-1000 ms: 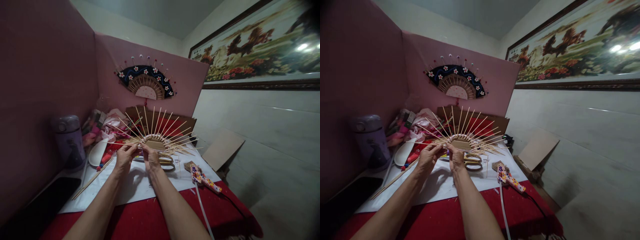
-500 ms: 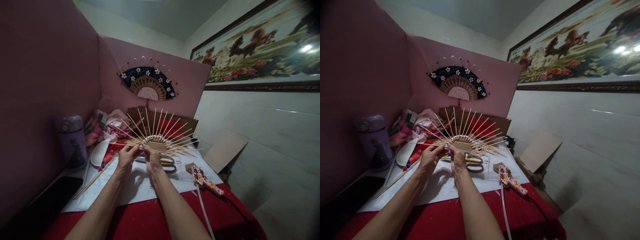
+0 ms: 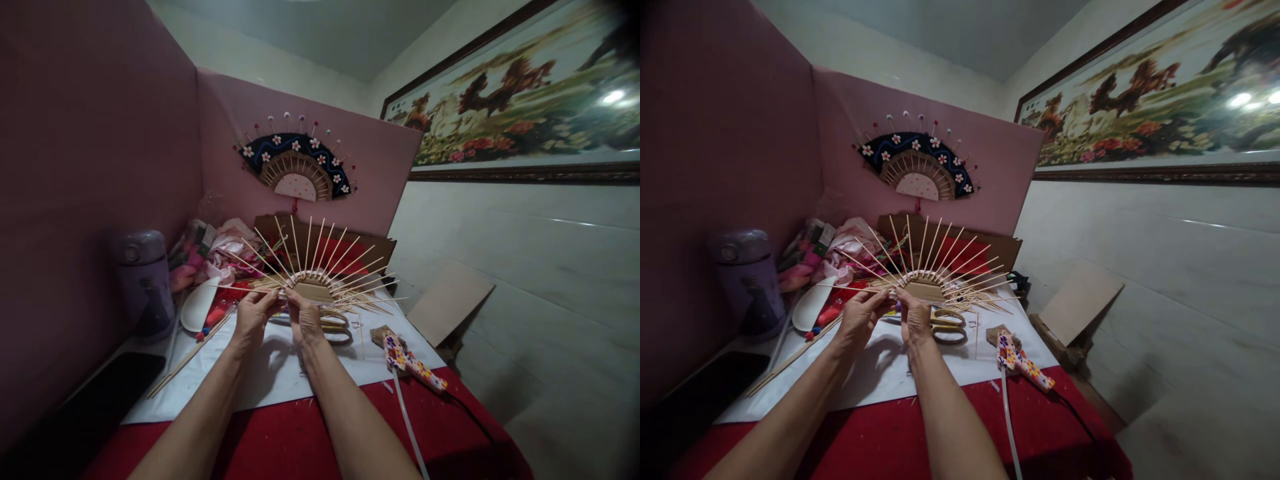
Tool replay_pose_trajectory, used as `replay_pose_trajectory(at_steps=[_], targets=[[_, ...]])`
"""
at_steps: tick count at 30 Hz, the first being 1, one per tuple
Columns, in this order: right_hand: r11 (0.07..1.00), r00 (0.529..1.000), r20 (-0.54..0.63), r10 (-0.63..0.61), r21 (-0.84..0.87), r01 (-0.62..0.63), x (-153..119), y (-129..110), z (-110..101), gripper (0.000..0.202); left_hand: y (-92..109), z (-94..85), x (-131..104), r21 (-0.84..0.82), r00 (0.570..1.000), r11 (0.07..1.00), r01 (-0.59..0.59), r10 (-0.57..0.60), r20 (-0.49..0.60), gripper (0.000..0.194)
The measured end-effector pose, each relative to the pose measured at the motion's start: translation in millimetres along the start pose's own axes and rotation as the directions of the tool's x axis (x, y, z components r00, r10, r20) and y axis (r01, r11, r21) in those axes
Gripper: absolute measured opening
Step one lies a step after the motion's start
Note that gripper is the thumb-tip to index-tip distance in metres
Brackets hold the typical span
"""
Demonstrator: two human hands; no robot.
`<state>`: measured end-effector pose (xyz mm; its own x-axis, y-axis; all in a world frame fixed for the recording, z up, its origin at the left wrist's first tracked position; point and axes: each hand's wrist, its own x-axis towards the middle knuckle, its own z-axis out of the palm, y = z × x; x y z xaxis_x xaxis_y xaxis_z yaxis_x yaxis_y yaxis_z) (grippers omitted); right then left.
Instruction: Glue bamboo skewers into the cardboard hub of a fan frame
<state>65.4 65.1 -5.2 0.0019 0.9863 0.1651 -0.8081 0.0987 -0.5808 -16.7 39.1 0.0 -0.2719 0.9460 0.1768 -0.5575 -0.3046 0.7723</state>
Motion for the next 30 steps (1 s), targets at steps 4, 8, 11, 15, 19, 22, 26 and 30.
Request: replay_pose_trajectory(at_steps=[4,8,11,15,19,22,26,30], targets=[[1.0,1.0,0.014,-0.01,-0.025,0.01,-1.2,-1.1,1.8,0.021,0.6,0.4,-0.4,-0.003,1.0,1.0,-0.006,0.006,0.006,0.023],[0.999,0.999,-0.004,-0.039,-0.038,0.039,-0.7,-1.1,1.8,0.024,1.7,2.2,-1.6,-0.008,1.0,1.0,-0.006,0.006,-0.008,0.024],[0.997,0.999,-0.016,-0.047,-0.058,0.045,0.1,-0.7,0.9,0.024,1.2,2.6,-2.0,-0.012,1.0,1.0,-0.001,0.001,-0.015,0.023],[0.999,0.999,-0.027,-0.021,-0.043,0.02,0.1,-1.1,0.8,0.024,0.5,2.1,-1.5,-0.017,1.0,1.0,-0.005,0.004,-0.017,0.021],[0.998,0.999,-0.041,-0.022,-0.056,0.019,-0.7,-1.8,1.3,0.023,1.0,2.2,-1.4,-0.024,1.0,1.0,-0.002,0.001,-0.019,0.021],[0.998,1.0,-0.017,-0.017,-0.053,0.016,-1.0,-1.7,0.7,0.022,0.9,2.6,-1.9,-0.026,1.0,1.0,0.002,-0.003,-0.022,0.022],[1.0,1.0,-0.015,0.012,-0.013,-0.012,-0.2,-0.9,-0.3,0.024,-0.4,2.4,-2.2,-0.019,1.0,1.0,0.0,-0.001,-0.03,0.025],[0.998,0.998,-0.044,0.036,0.043,-0.034,2.0,0.3,-1.9,0.026,-1.4,2.1,-1.7,-0.016,0.999,1.0,0.009,-0.01,-0.032,0.026]])
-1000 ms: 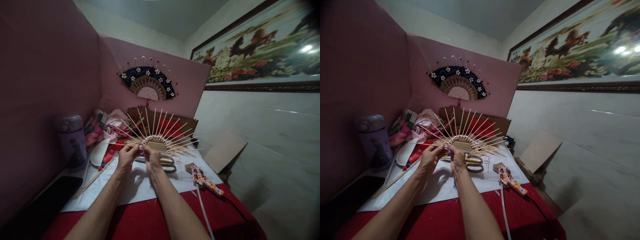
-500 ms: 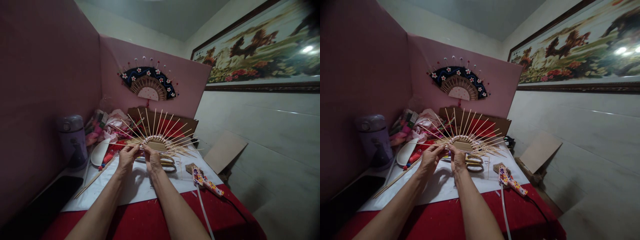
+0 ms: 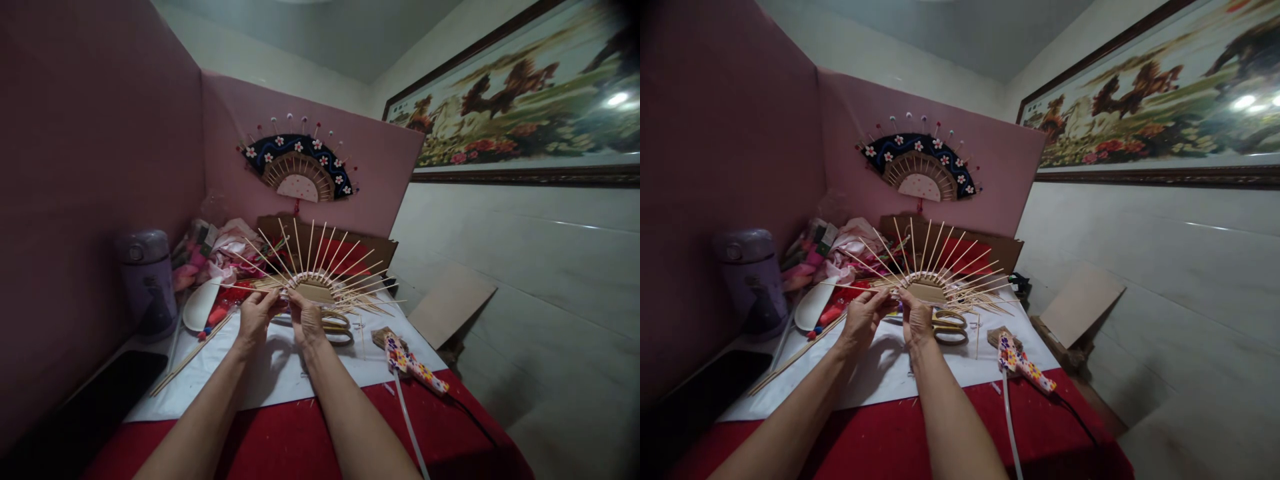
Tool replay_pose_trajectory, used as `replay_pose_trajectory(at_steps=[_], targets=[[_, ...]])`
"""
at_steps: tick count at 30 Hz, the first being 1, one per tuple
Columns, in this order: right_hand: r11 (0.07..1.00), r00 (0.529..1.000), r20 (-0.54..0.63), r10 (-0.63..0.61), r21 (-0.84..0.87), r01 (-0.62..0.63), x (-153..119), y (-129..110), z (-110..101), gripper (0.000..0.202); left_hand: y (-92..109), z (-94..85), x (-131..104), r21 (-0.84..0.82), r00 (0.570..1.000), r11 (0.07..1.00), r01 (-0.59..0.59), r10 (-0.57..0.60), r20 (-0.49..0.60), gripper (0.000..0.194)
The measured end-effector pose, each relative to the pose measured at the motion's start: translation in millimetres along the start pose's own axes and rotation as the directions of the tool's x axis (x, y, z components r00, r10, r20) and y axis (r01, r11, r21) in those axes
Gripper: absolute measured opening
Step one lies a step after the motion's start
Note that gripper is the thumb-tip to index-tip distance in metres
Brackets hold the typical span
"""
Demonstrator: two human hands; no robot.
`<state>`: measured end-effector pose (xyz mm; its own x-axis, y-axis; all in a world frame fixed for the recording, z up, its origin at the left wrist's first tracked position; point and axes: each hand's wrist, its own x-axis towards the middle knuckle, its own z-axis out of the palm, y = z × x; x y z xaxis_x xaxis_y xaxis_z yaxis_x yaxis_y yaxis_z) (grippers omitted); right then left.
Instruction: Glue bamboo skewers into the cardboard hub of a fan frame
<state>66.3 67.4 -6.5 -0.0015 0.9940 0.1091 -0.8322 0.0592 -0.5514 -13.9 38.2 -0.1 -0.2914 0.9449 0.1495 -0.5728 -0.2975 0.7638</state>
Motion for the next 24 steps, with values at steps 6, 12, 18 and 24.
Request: replay_pose_trajectory(at_steps=[6,12,18,24], targets=[[1.0,1.0,-0.002,0.023,0.014,-0.023,1.3,-0.8,-0.8,0.022,1.0,1.2,-1.0,-0.004,0.999,1.0,0.025,-0.025,0.032,0.026],[1.0,1.0,0.019,0.024,0.007,-0.024,1.8,-0.8,0.0,0.019,-1.2,0.0,-2.2,0.062,0.997,0.997,0.047,-0.051,0.065,0.025],[0.999,0.999,0.028,0.044,0.008,-0.045,2.4,-0.5,-1.3,0.012,-4.4,-0.3,-2.3,0.093,0.995,0.994,0.065,-0.071,0.068,0.026],[0.998,0.998,0.031,0.056,-0.004,-0.056,5.2,0.9,-3.2,0.01,-2.6,1.0,-4.7,0.107,0.996,0.992,0.071,-0.075,0.037,0.022]])
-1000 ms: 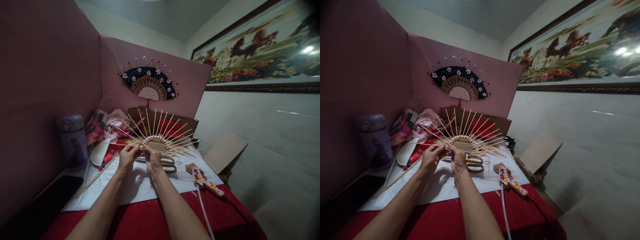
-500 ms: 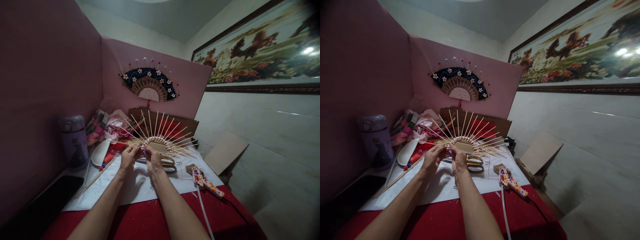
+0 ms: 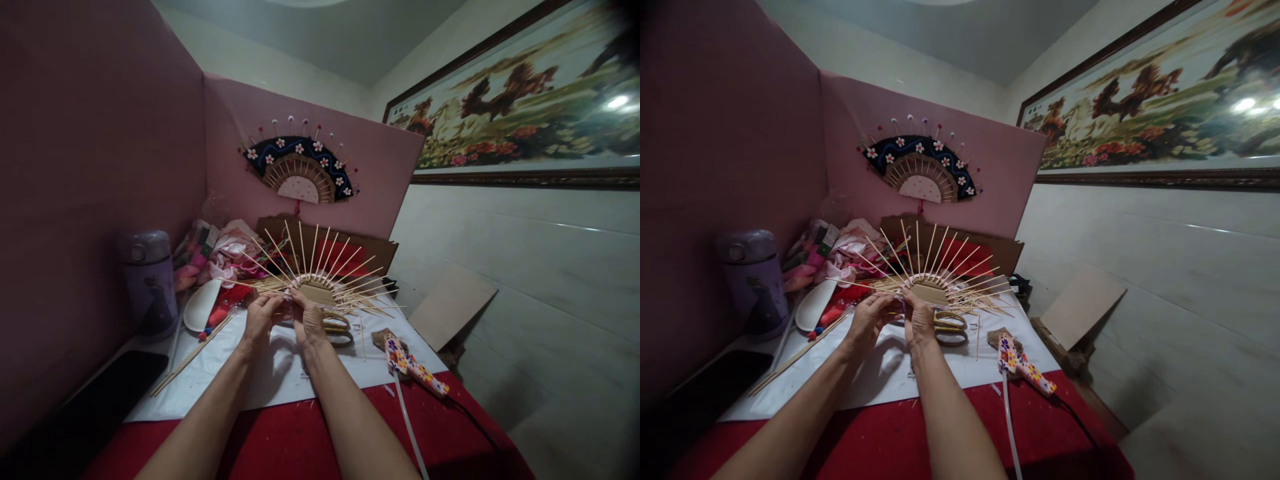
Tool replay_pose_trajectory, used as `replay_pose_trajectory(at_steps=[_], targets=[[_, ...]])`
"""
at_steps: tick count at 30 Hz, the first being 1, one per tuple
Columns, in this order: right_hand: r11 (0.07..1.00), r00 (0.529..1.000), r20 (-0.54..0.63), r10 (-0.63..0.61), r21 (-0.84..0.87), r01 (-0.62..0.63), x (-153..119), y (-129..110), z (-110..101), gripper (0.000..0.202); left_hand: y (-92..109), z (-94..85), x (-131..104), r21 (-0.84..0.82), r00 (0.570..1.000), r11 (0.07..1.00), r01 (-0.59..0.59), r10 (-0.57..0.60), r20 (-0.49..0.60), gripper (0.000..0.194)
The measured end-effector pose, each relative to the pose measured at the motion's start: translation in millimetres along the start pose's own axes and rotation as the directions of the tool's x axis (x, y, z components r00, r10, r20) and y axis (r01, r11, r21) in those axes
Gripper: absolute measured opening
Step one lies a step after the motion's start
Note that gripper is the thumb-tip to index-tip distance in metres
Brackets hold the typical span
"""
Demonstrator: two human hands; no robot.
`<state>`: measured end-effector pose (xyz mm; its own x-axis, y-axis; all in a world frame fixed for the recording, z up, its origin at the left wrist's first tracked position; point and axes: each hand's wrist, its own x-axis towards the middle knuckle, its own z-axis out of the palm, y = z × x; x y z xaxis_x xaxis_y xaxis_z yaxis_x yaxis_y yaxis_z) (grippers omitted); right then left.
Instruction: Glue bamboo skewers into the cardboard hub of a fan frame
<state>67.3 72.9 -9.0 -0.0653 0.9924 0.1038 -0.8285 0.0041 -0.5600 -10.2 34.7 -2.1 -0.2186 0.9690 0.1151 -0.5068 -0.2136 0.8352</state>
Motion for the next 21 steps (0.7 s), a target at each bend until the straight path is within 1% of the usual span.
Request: replay_pose_trajectory(at_steps=[9,16,21], targets=[[0.998,0.999,-0.013,-0.049,-0.034,0.048,-4.5,-3.4,4.9,0.011,-1.4,0.2,-1.2,0.065,1.0,0.998,-0.011,0.011,0.002,0.02],[0.999,1.0,-0.003,-0.024,-0.022,0.024,-2.1,-2.5,2.7,0.012,-3.2,-1.7,1.8,0.077,1.0,0.997,-0.02,0.019,0.015,0.023],[0.999,1.0,0.005,-0.018,-0.032,0.019,-5.7,-3.9,5.1,0.014,-2.3,-0.6,0.7,0.064,1.0,0.998,-0.017,0.017,0.006,0.024]])
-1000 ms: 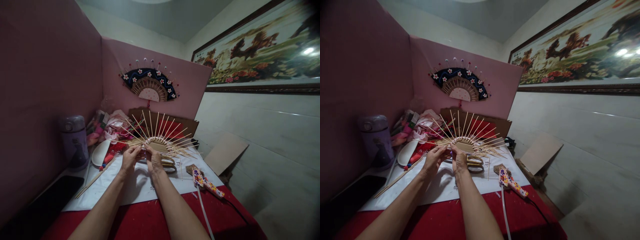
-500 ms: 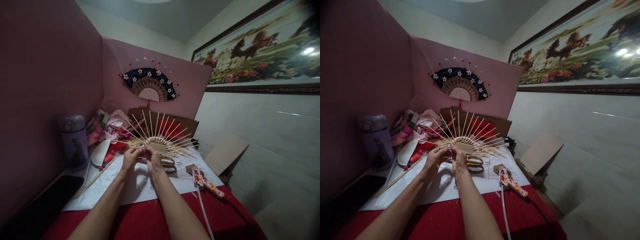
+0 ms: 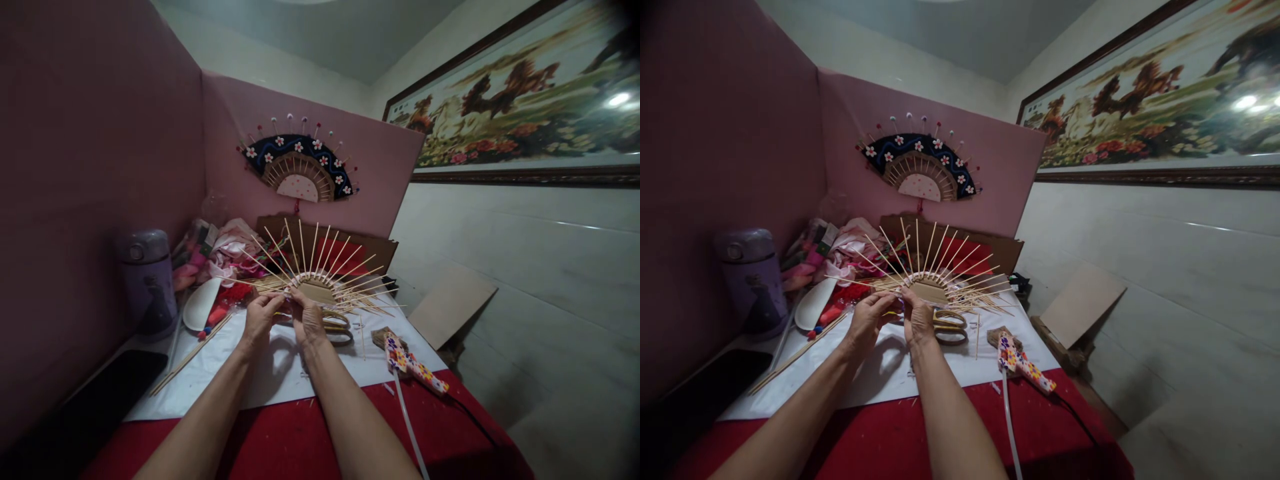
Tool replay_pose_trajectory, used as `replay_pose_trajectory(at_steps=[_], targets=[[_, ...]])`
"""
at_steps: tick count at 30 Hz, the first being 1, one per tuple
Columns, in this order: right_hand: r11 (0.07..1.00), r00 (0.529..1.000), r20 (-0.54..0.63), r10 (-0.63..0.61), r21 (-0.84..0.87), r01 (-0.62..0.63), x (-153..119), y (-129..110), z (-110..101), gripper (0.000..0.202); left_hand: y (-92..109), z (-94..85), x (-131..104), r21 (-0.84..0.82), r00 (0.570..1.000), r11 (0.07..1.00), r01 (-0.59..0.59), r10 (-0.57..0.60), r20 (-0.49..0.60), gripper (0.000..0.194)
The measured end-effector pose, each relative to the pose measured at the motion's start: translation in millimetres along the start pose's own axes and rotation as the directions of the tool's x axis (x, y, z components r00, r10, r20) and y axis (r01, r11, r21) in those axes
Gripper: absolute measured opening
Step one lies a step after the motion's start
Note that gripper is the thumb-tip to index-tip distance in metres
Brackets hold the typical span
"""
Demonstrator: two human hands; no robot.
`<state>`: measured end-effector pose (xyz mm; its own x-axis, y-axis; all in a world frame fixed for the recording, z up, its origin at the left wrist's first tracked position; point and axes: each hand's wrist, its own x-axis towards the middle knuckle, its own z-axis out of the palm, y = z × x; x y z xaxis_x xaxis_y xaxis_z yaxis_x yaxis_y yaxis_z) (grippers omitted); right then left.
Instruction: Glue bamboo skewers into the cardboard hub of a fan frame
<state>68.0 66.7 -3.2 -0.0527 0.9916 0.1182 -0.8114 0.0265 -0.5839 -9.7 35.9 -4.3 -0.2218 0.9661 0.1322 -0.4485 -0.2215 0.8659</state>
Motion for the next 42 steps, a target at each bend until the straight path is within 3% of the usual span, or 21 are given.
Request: replay_pose_trajectory(at_steps=[14,31,42], targets=[[0.998,0.998,0.04,0.057,-0.023,-0.056,-1.9,3.2,-1.0,0.012,2.3,0.4,-2.8,-0.081,1.0,0.997,-0.002,0.003,0.02,0.014],[0.996,0.997,0.062,0.043,-0.08,-0.038,-4.3,-0.3,0.2,0.017,-0.5,-0.3,-0.6,-0.052,1.0,0.999,-0.007,0.008,0.024,0.023],[0.994,0.999,0.035,-0.038,-0.101,0.042,-1.6,1.3,-1.2,0.012,-0.3,-0.6,-0.4,-0.055,0.999,0.998,0.003,-0.002,0.033,0.025]])
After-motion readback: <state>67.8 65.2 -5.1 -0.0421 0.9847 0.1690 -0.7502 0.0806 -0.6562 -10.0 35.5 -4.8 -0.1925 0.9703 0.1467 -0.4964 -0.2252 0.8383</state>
